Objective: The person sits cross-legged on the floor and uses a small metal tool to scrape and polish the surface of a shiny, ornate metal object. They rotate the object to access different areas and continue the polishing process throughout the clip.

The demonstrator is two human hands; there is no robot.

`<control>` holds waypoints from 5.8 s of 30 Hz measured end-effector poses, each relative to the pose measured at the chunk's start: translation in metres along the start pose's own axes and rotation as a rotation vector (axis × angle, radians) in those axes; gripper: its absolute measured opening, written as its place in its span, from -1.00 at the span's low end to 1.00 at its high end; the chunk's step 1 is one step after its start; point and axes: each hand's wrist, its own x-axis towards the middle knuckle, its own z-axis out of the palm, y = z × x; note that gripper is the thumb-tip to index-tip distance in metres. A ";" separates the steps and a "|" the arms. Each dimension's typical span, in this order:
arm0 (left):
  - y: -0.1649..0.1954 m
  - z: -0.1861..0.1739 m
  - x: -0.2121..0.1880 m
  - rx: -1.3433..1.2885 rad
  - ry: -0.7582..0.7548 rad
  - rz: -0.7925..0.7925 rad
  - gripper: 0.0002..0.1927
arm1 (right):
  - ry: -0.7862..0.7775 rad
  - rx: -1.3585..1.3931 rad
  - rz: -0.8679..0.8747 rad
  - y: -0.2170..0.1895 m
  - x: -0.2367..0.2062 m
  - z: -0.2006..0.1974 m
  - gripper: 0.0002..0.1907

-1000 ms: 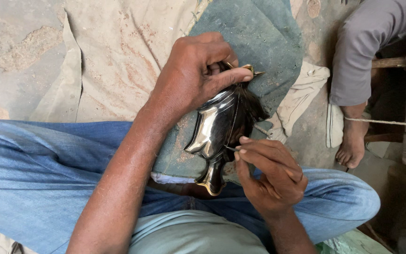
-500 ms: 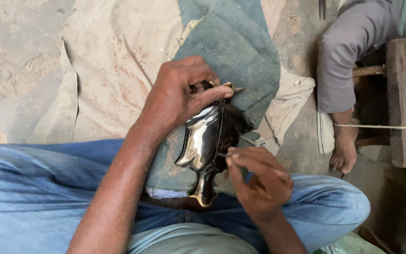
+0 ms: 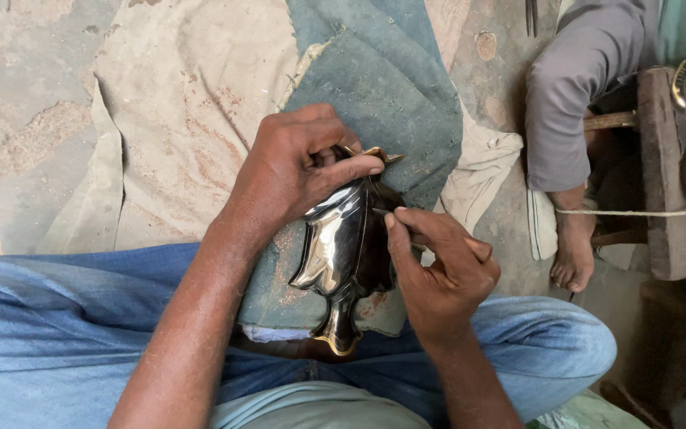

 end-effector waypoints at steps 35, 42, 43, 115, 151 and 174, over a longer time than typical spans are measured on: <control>-0.006 0.005 -0.005 0.007 0.015 0.034 -0.75 | -0.082 0.013 -0.049 0.005 -0.004 -0.007 -0.80; -0.005 0.005 -0.008 0.006 0.014 0.048 -0.74 | -0.099 0.006 -0.099 0.007 -0.009 -0.010 -0.79; -0.005 0.006 -0.009 0.005 0.016 0.051 -0.74 | -0.095 0.003 -0.099 0.007 -0.011 -0.010 -0.79; -0.014 0.007 -0.022 0.039 0.043 0.106 -0.72 | -0.132 0.047 -0.097 -0.011 -0.063 -0.008 -0.75; -0.006 -0.044 -0.013 0.063 0.017 0.006 -0.69 | -0.103 -0.063 -0.068 -0.048 0.024 0.033 -0.83; -0.009 -0.039 -0.020 0.068 0.030 -0.001 -0.67 | -0.109 -0.090 -0.068 -0.045 0.019 0.036 -0.83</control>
